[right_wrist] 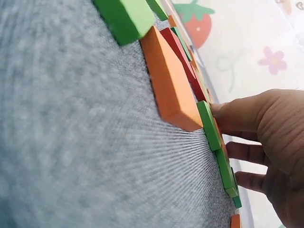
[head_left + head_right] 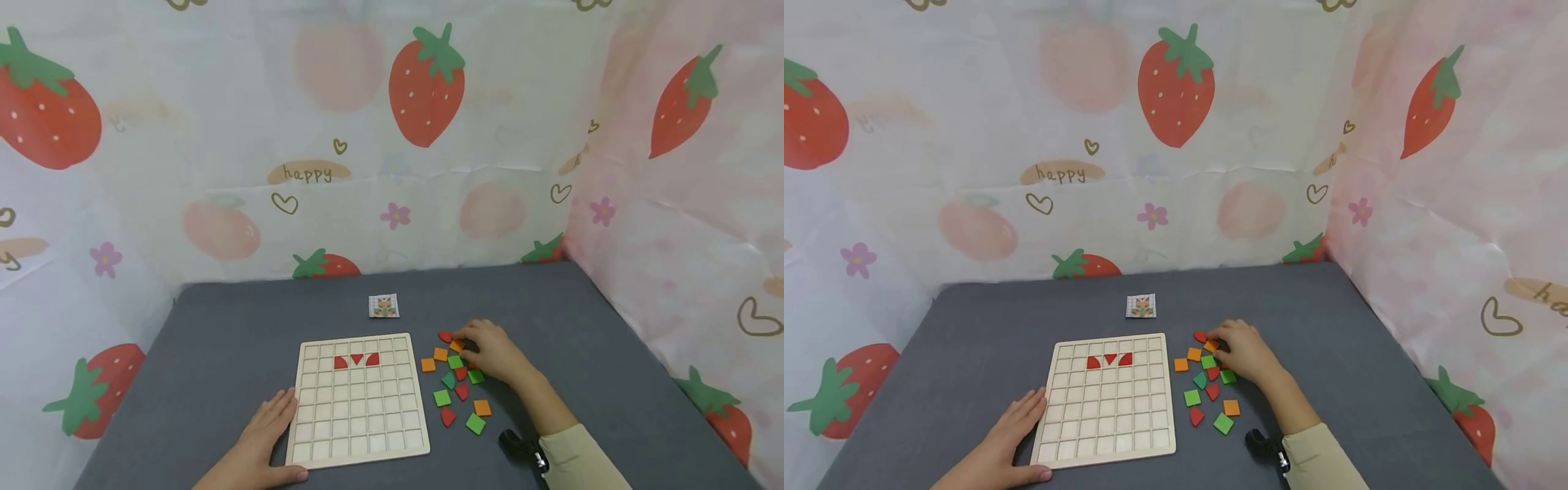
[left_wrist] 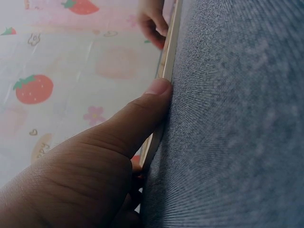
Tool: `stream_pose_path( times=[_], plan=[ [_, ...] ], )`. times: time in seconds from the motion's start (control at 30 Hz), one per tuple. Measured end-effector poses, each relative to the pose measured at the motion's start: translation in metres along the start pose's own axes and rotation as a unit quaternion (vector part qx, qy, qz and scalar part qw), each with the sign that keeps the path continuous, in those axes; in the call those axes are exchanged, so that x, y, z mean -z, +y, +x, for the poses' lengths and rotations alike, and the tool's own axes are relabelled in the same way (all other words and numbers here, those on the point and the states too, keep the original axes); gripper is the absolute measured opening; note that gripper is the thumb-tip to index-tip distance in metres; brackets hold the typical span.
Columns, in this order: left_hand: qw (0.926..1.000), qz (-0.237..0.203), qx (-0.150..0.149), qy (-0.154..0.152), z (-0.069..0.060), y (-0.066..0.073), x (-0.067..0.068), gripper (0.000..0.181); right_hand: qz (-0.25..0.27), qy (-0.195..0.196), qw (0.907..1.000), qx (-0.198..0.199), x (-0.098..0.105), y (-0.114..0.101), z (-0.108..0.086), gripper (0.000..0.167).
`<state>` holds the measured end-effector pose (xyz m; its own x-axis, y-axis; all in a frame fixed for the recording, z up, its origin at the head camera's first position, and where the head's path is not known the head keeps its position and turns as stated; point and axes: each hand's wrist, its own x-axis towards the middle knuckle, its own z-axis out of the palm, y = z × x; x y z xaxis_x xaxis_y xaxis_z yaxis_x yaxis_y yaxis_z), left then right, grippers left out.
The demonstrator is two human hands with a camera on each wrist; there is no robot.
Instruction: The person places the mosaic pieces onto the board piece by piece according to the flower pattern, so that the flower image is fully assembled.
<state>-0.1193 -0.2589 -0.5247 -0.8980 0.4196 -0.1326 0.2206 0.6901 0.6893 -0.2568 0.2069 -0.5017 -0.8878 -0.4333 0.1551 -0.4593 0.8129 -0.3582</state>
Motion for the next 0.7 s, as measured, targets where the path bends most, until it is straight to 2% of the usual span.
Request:
stream_pose_path(
  times=[0.33, 0.53, 0.7],
  plan=[
    [1.0000, 0.009, -0.001, 0.003, -0.0033, 0.0038, 0.0020, 0.122, 0.007, -0.012, 0.9997, 0.020, -0.0010, 0.0019, 0.0013, 0.034],
    [0.9998, 0.020, 0.007, 0.001, -0.0028, 0.0063, 0.0019, 0.123, 0.023, -0.033, 0.9992, 0.001, 0.0032, 0.0044, 0.0005, 0.030],
    [0.9998, 0.021, 0.003, 0.003, -0.0028, 0.0067, 0.0014, 0.123, 0.024, -0.030, 0.9991, -0.014, 0.0051, 0.0047, -0.0010, 0.027]
  ],
)
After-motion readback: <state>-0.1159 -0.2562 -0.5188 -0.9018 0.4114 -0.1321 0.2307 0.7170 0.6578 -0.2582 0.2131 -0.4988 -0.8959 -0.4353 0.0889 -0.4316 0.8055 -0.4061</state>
